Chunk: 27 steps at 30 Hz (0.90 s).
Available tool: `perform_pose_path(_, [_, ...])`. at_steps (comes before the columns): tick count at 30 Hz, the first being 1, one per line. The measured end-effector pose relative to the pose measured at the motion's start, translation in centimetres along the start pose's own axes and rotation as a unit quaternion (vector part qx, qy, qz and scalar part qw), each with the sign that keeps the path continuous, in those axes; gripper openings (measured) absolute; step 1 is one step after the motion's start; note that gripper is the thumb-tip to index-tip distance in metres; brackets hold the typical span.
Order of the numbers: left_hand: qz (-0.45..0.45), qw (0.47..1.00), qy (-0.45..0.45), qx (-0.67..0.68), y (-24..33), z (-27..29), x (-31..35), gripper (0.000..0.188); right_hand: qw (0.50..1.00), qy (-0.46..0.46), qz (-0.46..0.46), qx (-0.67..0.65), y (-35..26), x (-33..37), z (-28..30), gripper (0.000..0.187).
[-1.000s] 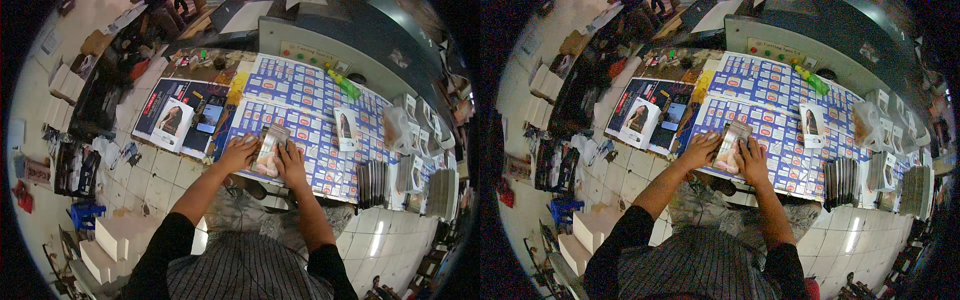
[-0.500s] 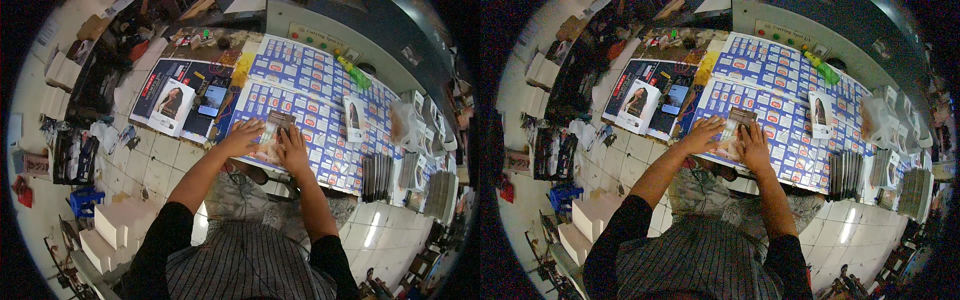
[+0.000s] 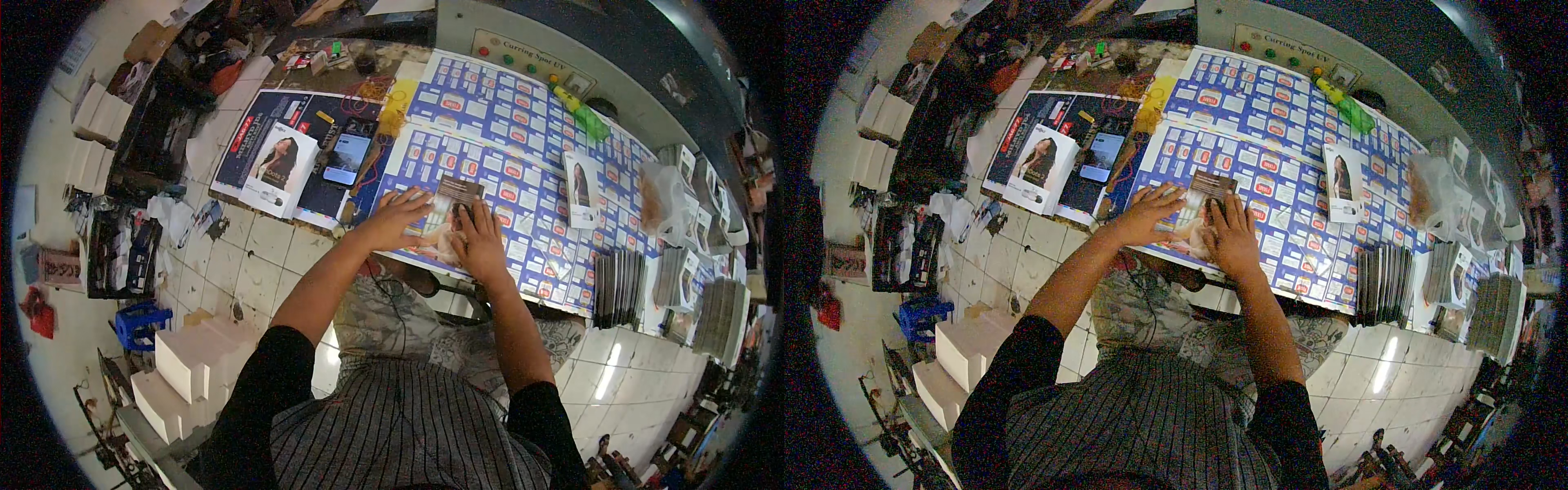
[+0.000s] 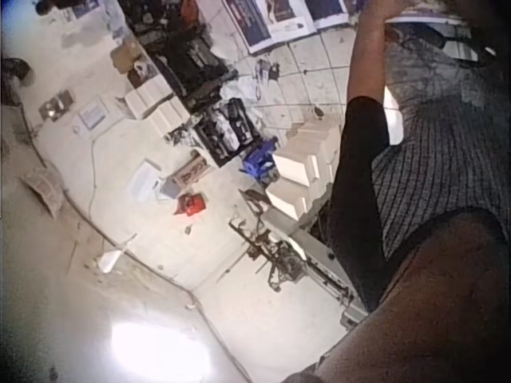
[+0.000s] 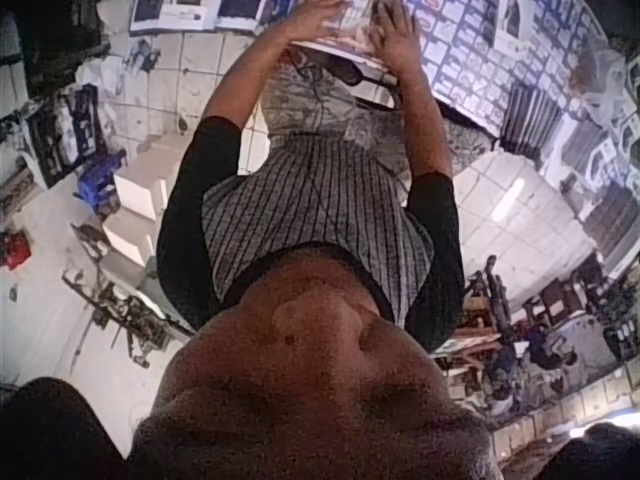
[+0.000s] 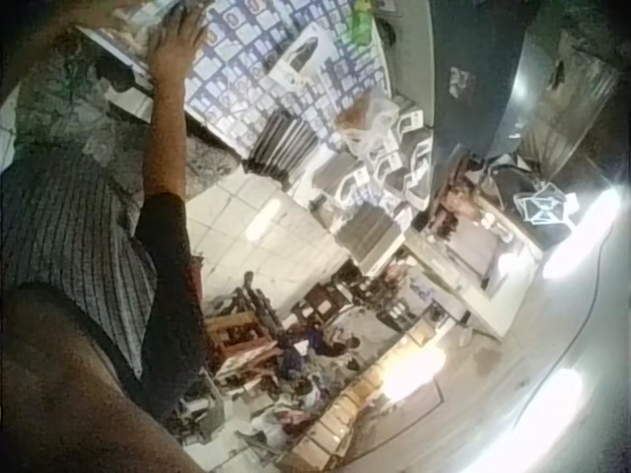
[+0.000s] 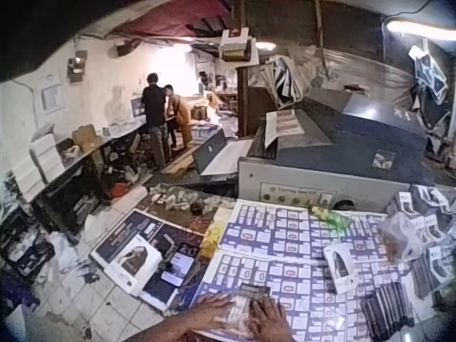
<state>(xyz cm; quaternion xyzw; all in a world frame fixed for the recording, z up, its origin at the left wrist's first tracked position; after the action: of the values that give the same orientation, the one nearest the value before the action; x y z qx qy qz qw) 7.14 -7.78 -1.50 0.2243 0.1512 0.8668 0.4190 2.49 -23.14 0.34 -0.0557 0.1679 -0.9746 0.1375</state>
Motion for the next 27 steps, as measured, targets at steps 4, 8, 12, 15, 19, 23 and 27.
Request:
perform_pose_path(4, [-0.006,1.000,-0.007,0.001,-0.2,-0.1,-0.1,0.083,1.000,0.005,-0.003,0.004,0.0,0.0,0.1,0.061])
perform_pose_path(8, [-0.007,1.000,-0.022,-0.001,-0.3,-0.5,-0.2,0.084,1.000,0.007,-0.002,0.004,-0.1,0.0,0.3,0.060])
perform_pose_path(12, [-0.004,1.000,-0.025,-0.007,-0.4,-0.6,-0.2,0.084,1.000,0.013,0.003,0.009,-0.3,0.0,0.4,0.060])
perform_pose_path(15, [-0.007,1.000,-0.025,-0.006,-0.2,-0.4,-0.2,0.085,1.000,0.021,0.002,0.010,-0.2,0.1,0.4,0.059])
perform_pose_path(19, [0.000,0.999,-0.041,-0.014,0.1,-0.2,-0.1,0.084,0.999,0.029,0.003,0.015,-0.1,0.1,0.2,0.060])
perform_pose_path(23, [0.006,0.996,-0.075,-0.054,1.1,0.5,-0.4,0.083,1.000,0.024,0.000,0.019,-0.1,0.1,0.3,0.060])
perform_pose_path(27, [0.008,0.994,-0.078,-0.074,1.7,0.4,-1.0,0.082,1.000,0.021,-0.003,-0.007,0.3,0.5,0.8,0.058])
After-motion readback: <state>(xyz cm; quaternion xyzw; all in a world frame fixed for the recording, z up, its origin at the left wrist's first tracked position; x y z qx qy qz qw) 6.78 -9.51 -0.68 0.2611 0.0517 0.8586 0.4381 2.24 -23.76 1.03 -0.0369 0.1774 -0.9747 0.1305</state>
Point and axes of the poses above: each hand's wrist, its own x-axis away from the middle knuckle, its own z-axis out of the back of the hand, y = z × x, the point moved 10 cm from there along -x, towards the middle knuckle, and after that the axes turned 13 degrees about -y, right-handed, at the moved point
